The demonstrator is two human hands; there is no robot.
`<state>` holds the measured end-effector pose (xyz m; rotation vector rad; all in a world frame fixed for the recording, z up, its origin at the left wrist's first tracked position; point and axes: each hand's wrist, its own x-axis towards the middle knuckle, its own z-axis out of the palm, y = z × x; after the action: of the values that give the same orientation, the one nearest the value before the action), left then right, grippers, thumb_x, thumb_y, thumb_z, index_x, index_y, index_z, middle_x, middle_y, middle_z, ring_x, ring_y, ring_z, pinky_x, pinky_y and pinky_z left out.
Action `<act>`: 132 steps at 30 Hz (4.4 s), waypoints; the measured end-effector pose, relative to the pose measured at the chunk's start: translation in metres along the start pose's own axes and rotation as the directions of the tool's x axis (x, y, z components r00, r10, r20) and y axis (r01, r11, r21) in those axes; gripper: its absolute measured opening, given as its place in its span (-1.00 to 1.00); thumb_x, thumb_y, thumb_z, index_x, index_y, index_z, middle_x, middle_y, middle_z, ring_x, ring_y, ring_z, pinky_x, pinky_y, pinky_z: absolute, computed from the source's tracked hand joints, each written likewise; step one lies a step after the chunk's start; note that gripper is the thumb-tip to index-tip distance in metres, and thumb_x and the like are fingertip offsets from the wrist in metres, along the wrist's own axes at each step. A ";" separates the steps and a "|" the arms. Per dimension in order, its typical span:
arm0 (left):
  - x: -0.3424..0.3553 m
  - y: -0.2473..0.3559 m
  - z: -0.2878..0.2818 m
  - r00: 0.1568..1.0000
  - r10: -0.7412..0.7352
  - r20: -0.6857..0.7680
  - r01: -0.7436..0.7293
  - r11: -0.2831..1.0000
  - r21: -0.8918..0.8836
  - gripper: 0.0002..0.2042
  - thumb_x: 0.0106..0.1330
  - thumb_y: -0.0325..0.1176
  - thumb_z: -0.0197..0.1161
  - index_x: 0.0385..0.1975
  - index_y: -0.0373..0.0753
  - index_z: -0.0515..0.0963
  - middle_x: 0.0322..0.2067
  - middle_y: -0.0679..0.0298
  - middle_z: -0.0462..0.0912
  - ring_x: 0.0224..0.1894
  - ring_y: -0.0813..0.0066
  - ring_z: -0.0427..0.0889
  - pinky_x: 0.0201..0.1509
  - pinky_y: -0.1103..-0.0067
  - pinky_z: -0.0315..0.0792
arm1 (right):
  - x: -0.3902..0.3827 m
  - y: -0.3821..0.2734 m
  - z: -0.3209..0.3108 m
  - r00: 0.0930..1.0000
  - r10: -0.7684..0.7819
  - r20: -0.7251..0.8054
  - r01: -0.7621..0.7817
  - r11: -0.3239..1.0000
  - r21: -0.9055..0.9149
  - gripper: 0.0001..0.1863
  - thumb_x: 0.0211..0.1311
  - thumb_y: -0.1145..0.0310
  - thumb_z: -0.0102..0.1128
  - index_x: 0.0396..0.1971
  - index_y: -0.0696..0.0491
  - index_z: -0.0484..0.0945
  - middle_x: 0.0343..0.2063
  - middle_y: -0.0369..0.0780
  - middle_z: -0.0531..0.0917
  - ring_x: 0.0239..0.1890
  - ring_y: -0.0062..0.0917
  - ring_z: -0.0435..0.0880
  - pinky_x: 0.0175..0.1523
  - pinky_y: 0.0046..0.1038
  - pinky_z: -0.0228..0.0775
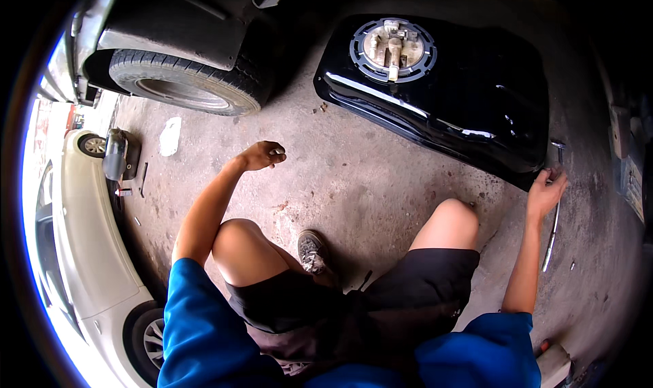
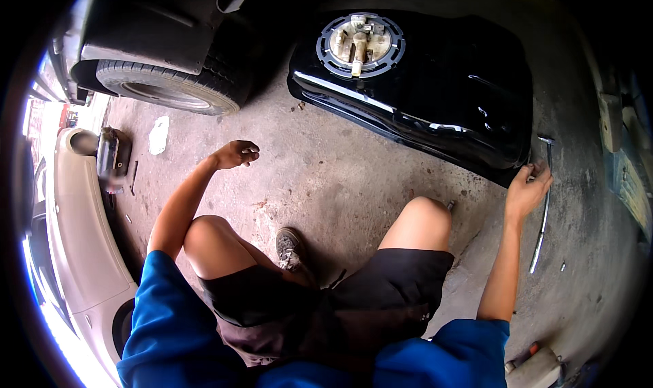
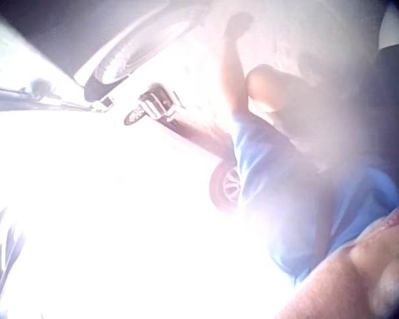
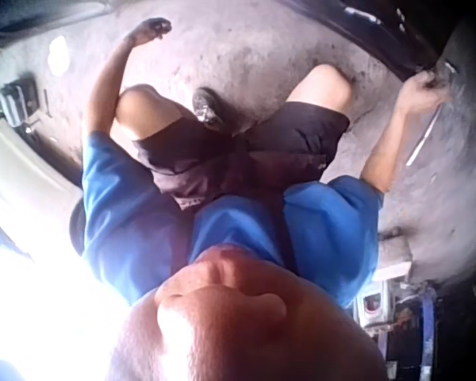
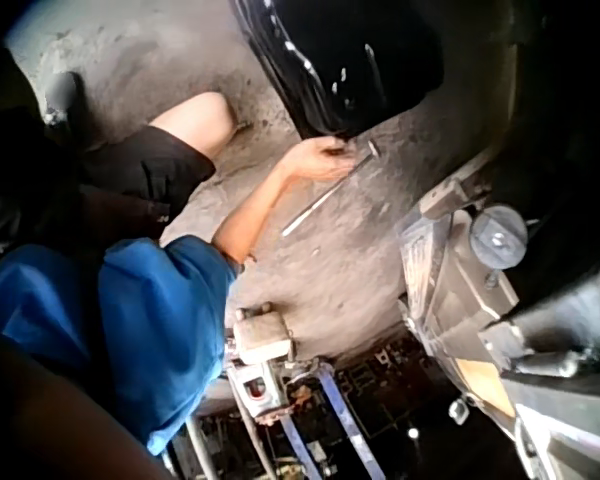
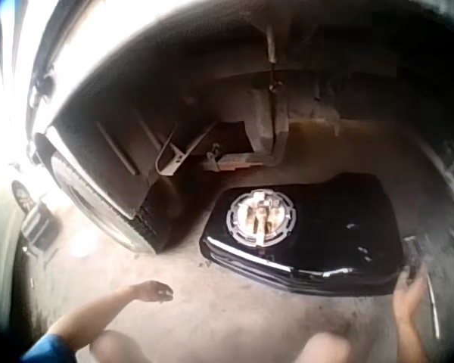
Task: The person removes a metal pipe from a black fuel tank using a socket wrench and then lifts the fuel tank from the ground.
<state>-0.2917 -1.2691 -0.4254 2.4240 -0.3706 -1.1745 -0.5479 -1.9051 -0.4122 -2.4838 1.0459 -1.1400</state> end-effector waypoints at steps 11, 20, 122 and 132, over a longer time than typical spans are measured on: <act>0.223 -0.064 -0.007 0.961 0.094 -0.259 -0.020 0.961 0.277 -0.59 0.21 -0.19 0.28 0.04 -0.21 0.57 -0.15 -0.02 0.71 -0.09 0.04 0.70 0.03 0.32 0.56 | -0.013 -0.152 0.030 0.900 -0.436 -0.024 0.433 0.897 -0.090 -0.87 0.13 0.33 0.25 -0.33 0.01 0.58 -0.42 -0.32 0.65 -0.35 -0.41 0.64 -0.23 -0.37 0.48; 0.274 -0.032 0.036 0.885 0.028 -0.465 0.036 0.991 0.130 -0.57 0.18 -0.13 0.32 0.02 -0.18 0.57 -0.04 -0.04 0.66 0.07 0.01 0.61 0.15 0.28 0.49 | 0.002 -0.168 0.013 0.885 -0.361 0.293 0.439 0.856 -0.272 -0.79 0.31 0.22 0.12 -0.34 0.07 0.46 -0.40 -0.21 0.64 -0.35 -0.28 0.69 -0.32 -0.25 0.55; 0.268 0.005 0.027 0.768 0.143 -0.625 0.093 0.939 0.330 -0.56 0.13 -0.06 0.41 0.02 -0.01 0.58 0.03 0.24 0.57 0.18 0.15 0.45 0.18 0.16 0.39 | -0.005 -0.212 0.024 0.843 -0.334 0.422 0.467 0.844 -0.263 -0.75 0.29 0.13 0.21 -0.33 0.01 0.51 -0.30 -0.25 0.49 -0.17 -0.37 0.61 -0.31 -0.28 0.56; 0.271 -0.008 0.035 0.646 0.206 -0.735 -0.172 0.977 0.123 -0.87 0.13 -0.48 0.22 -0.33 -0.21 0.63 -0.29 0.14 0.70 -0.13 0.09 0.66 0.01 0.28 0.52 | -0.004 -0.205 0.023 0.833 -0.341 0.435 0.482 0.835 -0.267 -0.75 0.29 0.12 0.22 -0.33 0.00 0.52 -0.31 -0.27 0.48 -0.21 -0.42 0.59 -0.33 -0.33 0.58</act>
<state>-0.1540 -1.3819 -0.6334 2.5685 -0.3644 -0.0088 -0.4268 -1.7563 -0.3368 -3.1777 0.6621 -0.5347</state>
